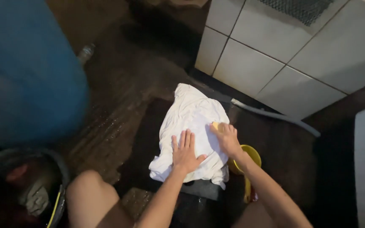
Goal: Hand-washing a white shirt using a brush and soap on a washboard.
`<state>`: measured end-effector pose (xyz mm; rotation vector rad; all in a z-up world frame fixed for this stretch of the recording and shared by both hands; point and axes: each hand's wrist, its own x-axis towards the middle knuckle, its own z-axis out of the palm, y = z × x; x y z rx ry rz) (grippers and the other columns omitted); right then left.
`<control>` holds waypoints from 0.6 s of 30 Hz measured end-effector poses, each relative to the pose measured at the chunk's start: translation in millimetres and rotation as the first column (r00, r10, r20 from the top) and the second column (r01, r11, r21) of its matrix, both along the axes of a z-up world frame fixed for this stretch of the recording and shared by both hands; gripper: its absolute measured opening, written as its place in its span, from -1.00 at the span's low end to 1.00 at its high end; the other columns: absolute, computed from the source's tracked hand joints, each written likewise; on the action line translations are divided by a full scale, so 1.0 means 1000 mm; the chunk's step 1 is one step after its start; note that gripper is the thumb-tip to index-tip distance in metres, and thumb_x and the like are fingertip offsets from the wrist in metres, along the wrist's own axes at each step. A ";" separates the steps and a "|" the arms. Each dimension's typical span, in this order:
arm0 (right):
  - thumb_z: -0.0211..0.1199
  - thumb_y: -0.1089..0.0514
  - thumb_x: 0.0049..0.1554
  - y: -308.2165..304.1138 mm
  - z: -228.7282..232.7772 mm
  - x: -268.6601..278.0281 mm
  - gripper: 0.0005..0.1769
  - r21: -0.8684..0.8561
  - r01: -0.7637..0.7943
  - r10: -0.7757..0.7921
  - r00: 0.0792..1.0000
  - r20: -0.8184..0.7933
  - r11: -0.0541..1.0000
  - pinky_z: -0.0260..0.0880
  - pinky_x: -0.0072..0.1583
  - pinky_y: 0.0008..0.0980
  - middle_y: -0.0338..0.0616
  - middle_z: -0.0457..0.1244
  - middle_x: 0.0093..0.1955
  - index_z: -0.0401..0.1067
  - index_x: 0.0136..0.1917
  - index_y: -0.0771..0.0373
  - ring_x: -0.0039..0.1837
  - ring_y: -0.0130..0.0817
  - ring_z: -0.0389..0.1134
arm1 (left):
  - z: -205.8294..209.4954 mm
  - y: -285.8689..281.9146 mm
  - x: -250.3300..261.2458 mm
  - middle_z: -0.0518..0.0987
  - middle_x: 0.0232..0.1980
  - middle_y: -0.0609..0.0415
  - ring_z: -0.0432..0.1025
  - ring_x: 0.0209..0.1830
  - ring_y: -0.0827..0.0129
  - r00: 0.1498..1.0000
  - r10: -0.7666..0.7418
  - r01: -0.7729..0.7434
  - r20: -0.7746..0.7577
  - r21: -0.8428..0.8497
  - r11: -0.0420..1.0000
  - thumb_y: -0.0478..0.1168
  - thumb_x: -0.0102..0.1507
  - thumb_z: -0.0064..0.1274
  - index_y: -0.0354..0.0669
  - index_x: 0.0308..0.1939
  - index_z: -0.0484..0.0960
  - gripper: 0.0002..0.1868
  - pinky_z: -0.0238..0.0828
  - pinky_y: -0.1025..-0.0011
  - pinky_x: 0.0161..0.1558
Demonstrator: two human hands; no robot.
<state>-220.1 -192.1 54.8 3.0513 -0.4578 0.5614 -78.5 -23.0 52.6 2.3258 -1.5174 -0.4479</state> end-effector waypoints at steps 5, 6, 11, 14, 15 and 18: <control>0.16 0.21 0.08 0.020 -0.033 0.002 -0.39 0.059 -0.004 0.006 0.999 -0.032 0.998 0.20 0.07 0.01 0.02 0.28 0.08 0.40 0.42 -0.02 0.12 0.00 0.26 | 0.041 0.014 -0.004 -0.30 0.67 -0.32 -0.51 0.69 -0.03 0.989 0.148 -0.149 0.020 0.174 0.973 0.48 0.14 0.01 -0.44 0.58 -0.20 0.32 -0.75 -0.20 0.48; 0.16 0.21 0.08 0.034 -0.024 0.006 -0.39 0.053 -0.008 0.009 1.000 -0.028 0.999 0.20 0.07 0.01 0.02 0.28 0.08 0.40 0.42 -0.02 0.12 0.00 0.26 | 0.024 0.011 -0.003 -0.30 0.67 -0.32 -0.51 0.69 -0.03 0.988 0.152 -0.154 0.023 0.168 0.974 0.48 0.14 0.01 -0.44 0.58 -0.20 0.32 -0.75 -0.20 0.48; 0.16 0.22 0.07 0.033 -0.005 0.004 -0.39 0.041 -0.190 0.192 0.979 -0.068 0.981 0.25 0.03 -0.06 0.03 0.24 -0.02 0.45 0.40 -0.09 0.03 -0.03 0.26 | 0.062 0.016 0.001 -0.38 0.67 -0.32 -0.57 0.67 -0.07 0.993 0.095 -0.116 0.074 0.400 0.909 0.61 0.11 -0.08 -0.43 0.59 -0.32 0.43 -0.73 -0.33 0.44; 0.19 0.16 0.11 0.003 0.002 0.024 -0.53 -0.031 0.051 -0.052 0.998 -0.037 0.998 0.20 -0.03 0.01 0.00 0.27 0.01 0.47 0.30 -0.02 0.06 0.01 0.27 | 0.058 0.016 0.007 -0.38 0.69 -0.26 -0.56 0.68 -0.01 0.993 0.085 -0.112 0.086 0.389 0.914 0.63 0.09 -0.09 -0.37 0.60 -0.32 0.43 -0.68 -0.33 0.46; 0.19 0.16 0.11 0.003 -0.013 0.028 -0.53 -0.027 0.045 -0.046 0.998 -0.032 0.999 0.20 -0.03 0.01 0.00 0.27 0.01 0.47 0.30 -0.02 0.06 0.01 0.27 | 0.052 0.019 0.005 -0.38 0.69 -0.26 -0.56 0.68 -0.01 0.992 0.091 -0.120 0.091 0.392 0.912 0.63 0.09 -0.09 -0.37 0.60 -0.32 0.43 -0.68 -0.33 0.46; 0.17 0.12 0.19 0.022 -0.027 0.038 -0.62 0.013 0.146 -0.146 0.986 0.082 0.989 0.25 0.05 0.01 0.04 0.27 0.03 0.45 0.28 -0.03 0.07 0.04 0.28 | 0.042 0.018 0.005 -0.40 0.70 -0.19 -0.56 0.69 0.01 0.990 0.079 -0.117 0.117 0.372 0.921 0.66 0.09 -0.13 -0.34 0.61 -0.32 0.43 -0.72 -0.28 0.49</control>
